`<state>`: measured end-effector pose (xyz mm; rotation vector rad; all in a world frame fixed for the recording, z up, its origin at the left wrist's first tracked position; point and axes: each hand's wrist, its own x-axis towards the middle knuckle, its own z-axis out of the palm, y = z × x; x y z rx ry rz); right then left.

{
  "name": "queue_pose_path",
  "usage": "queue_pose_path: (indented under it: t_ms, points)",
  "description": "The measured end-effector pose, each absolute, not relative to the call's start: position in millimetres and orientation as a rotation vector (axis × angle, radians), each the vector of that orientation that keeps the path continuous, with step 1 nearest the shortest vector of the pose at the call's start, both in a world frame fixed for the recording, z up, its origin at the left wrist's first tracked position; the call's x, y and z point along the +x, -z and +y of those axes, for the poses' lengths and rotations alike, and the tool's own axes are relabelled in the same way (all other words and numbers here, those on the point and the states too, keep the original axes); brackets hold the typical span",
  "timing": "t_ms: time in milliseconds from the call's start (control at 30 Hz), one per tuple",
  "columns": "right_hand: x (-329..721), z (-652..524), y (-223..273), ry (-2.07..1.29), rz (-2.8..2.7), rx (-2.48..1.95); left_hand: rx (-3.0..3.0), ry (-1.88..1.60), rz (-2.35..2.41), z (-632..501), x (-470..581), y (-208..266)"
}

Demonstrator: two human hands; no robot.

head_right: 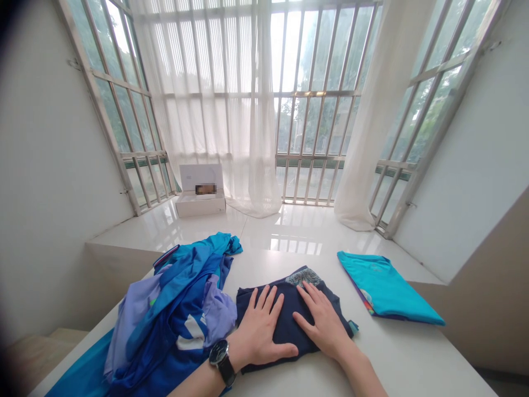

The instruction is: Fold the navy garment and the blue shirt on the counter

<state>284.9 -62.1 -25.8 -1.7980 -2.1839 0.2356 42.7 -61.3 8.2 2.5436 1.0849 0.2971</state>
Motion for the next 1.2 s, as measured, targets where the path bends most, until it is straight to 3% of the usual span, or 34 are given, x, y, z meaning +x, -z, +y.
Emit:
queue_pose_path:
  t_ms: [367, 1200]
  points:
    - [280.2, -64.0, 24.4, -0.156, -1.964, -1.78, 2.495, -0.327, 1.183, -61.9, 48.1, -6.5]
    - [275.3, -65.2, 31.7, -0.212, -2.053, -1.905, 2.437, -0.312, 1.235, -61.1, 47.2, -12.5]
